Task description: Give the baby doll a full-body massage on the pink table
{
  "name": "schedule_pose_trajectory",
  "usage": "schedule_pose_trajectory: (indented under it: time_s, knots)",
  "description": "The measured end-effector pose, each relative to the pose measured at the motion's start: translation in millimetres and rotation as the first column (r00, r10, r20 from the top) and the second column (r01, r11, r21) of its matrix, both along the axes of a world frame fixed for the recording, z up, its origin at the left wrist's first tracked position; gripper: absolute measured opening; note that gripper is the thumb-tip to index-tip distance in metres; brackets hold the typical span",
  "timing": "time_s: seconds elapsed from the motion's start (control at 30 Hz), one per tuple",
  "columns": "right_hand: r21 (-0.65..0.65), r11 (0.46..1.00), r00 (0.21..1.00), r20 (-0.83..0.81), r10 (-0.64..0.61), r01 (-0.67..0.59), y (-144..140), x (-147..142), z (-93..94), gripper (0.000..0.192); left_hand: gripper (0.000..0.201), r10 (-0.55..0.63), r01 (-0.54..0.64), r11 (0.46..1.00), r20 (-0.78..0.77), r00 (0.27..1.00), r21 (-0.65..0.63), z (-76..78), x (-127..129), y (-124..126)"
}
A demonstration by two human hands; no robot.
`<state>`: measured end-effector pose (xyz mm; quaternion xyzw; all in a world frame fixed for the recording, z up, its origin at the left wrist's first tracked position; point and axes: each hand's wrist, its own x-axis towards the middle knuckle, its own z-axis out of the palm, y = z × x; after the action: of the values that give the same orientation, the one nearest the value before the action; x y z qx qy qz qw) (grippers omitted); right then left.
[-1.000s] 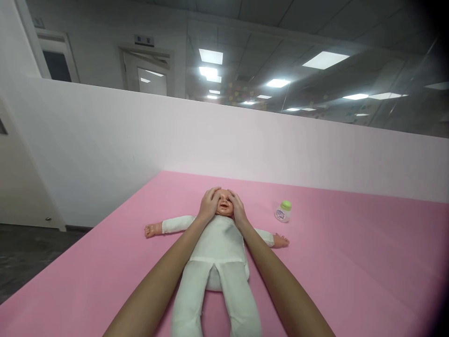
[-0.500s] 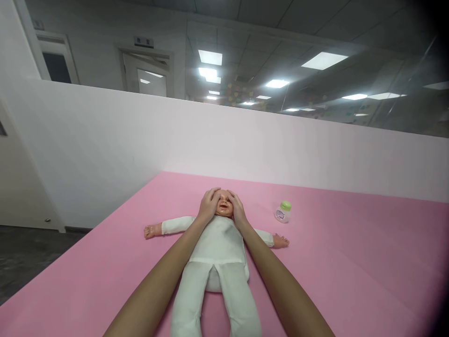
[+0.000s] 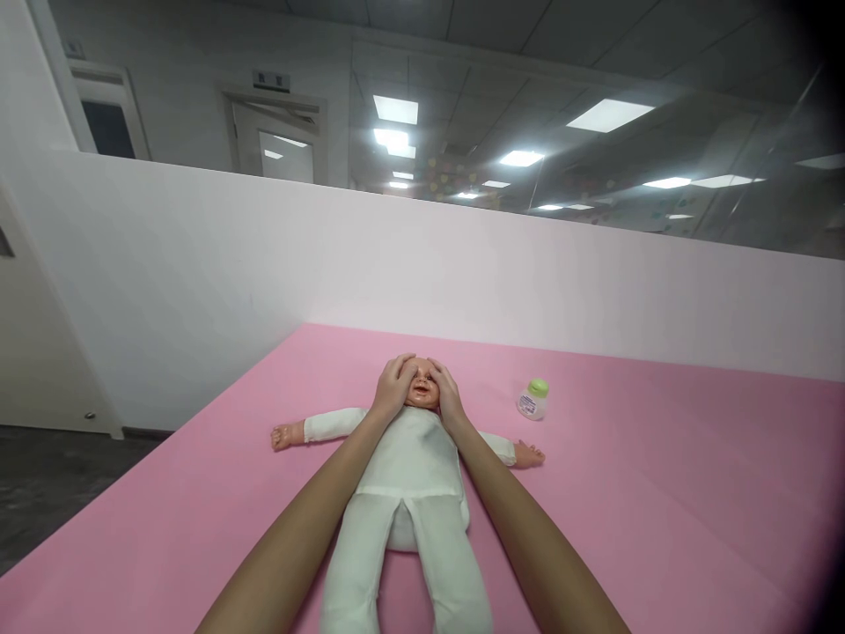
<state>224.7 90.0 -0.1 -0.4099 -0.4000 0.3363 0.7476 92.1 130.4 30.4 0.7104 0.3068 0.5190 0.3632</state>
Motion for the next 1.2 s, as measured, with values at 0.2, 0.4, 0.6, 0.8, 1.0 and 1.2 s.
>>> schedule_pose_trajectory:
  time_s: [0.2,0.4,0.6,0.8,1.0,1.2]
  knots:
    - [0.002,1.000,1.000,-0.006,-0.019,0.019,-0.1,-1.1,1.4,0.044,0.033,0.011,-0.011,1.000,0.001,1.000,-0.012,-2.3,1.3,4.0]
    - [-0.018,1.000,0.999,-0.049,0.001,-0.002,2.1,0.0,-0.4,0.042,0.036,0.019,-0.019,1.000,0.012,1.000,-0.015,-6.9,3.1,9.3]
    - [0.014,1.000,0.999,-0.029,-0.016,0.016,3.8,0.8,-1.7,0.042,0.032,0.007,-0.007,1.000,0.003,1.000,-0.007,-1.6,1.5,3.1]
    - [-0.004,1.000,1.000,-0.023,-0.001,0.001,3.2,1.3,-1.9,0.043,0.033,0.006,-0.006,1.000,0.009,1.000,-0.017,-3.2,1.5,5.1]
    - [-0.003,1.000,0.999,-0.046,0.019,-0.020,1.9,0.9,-2.0,0.042,0.035,0.008,-0.008,1.000,0.010,1.000,-0.027,-5.1,2.5,6.8]
    - [0.007,1.000,1.000,-0.030,-0.003,0.003,1.7,0.0,-0.7,0.043,0.033,0.005,-0.005,1.000,-0.005,1.000,-0.019,-3.4,1.8,4.8]
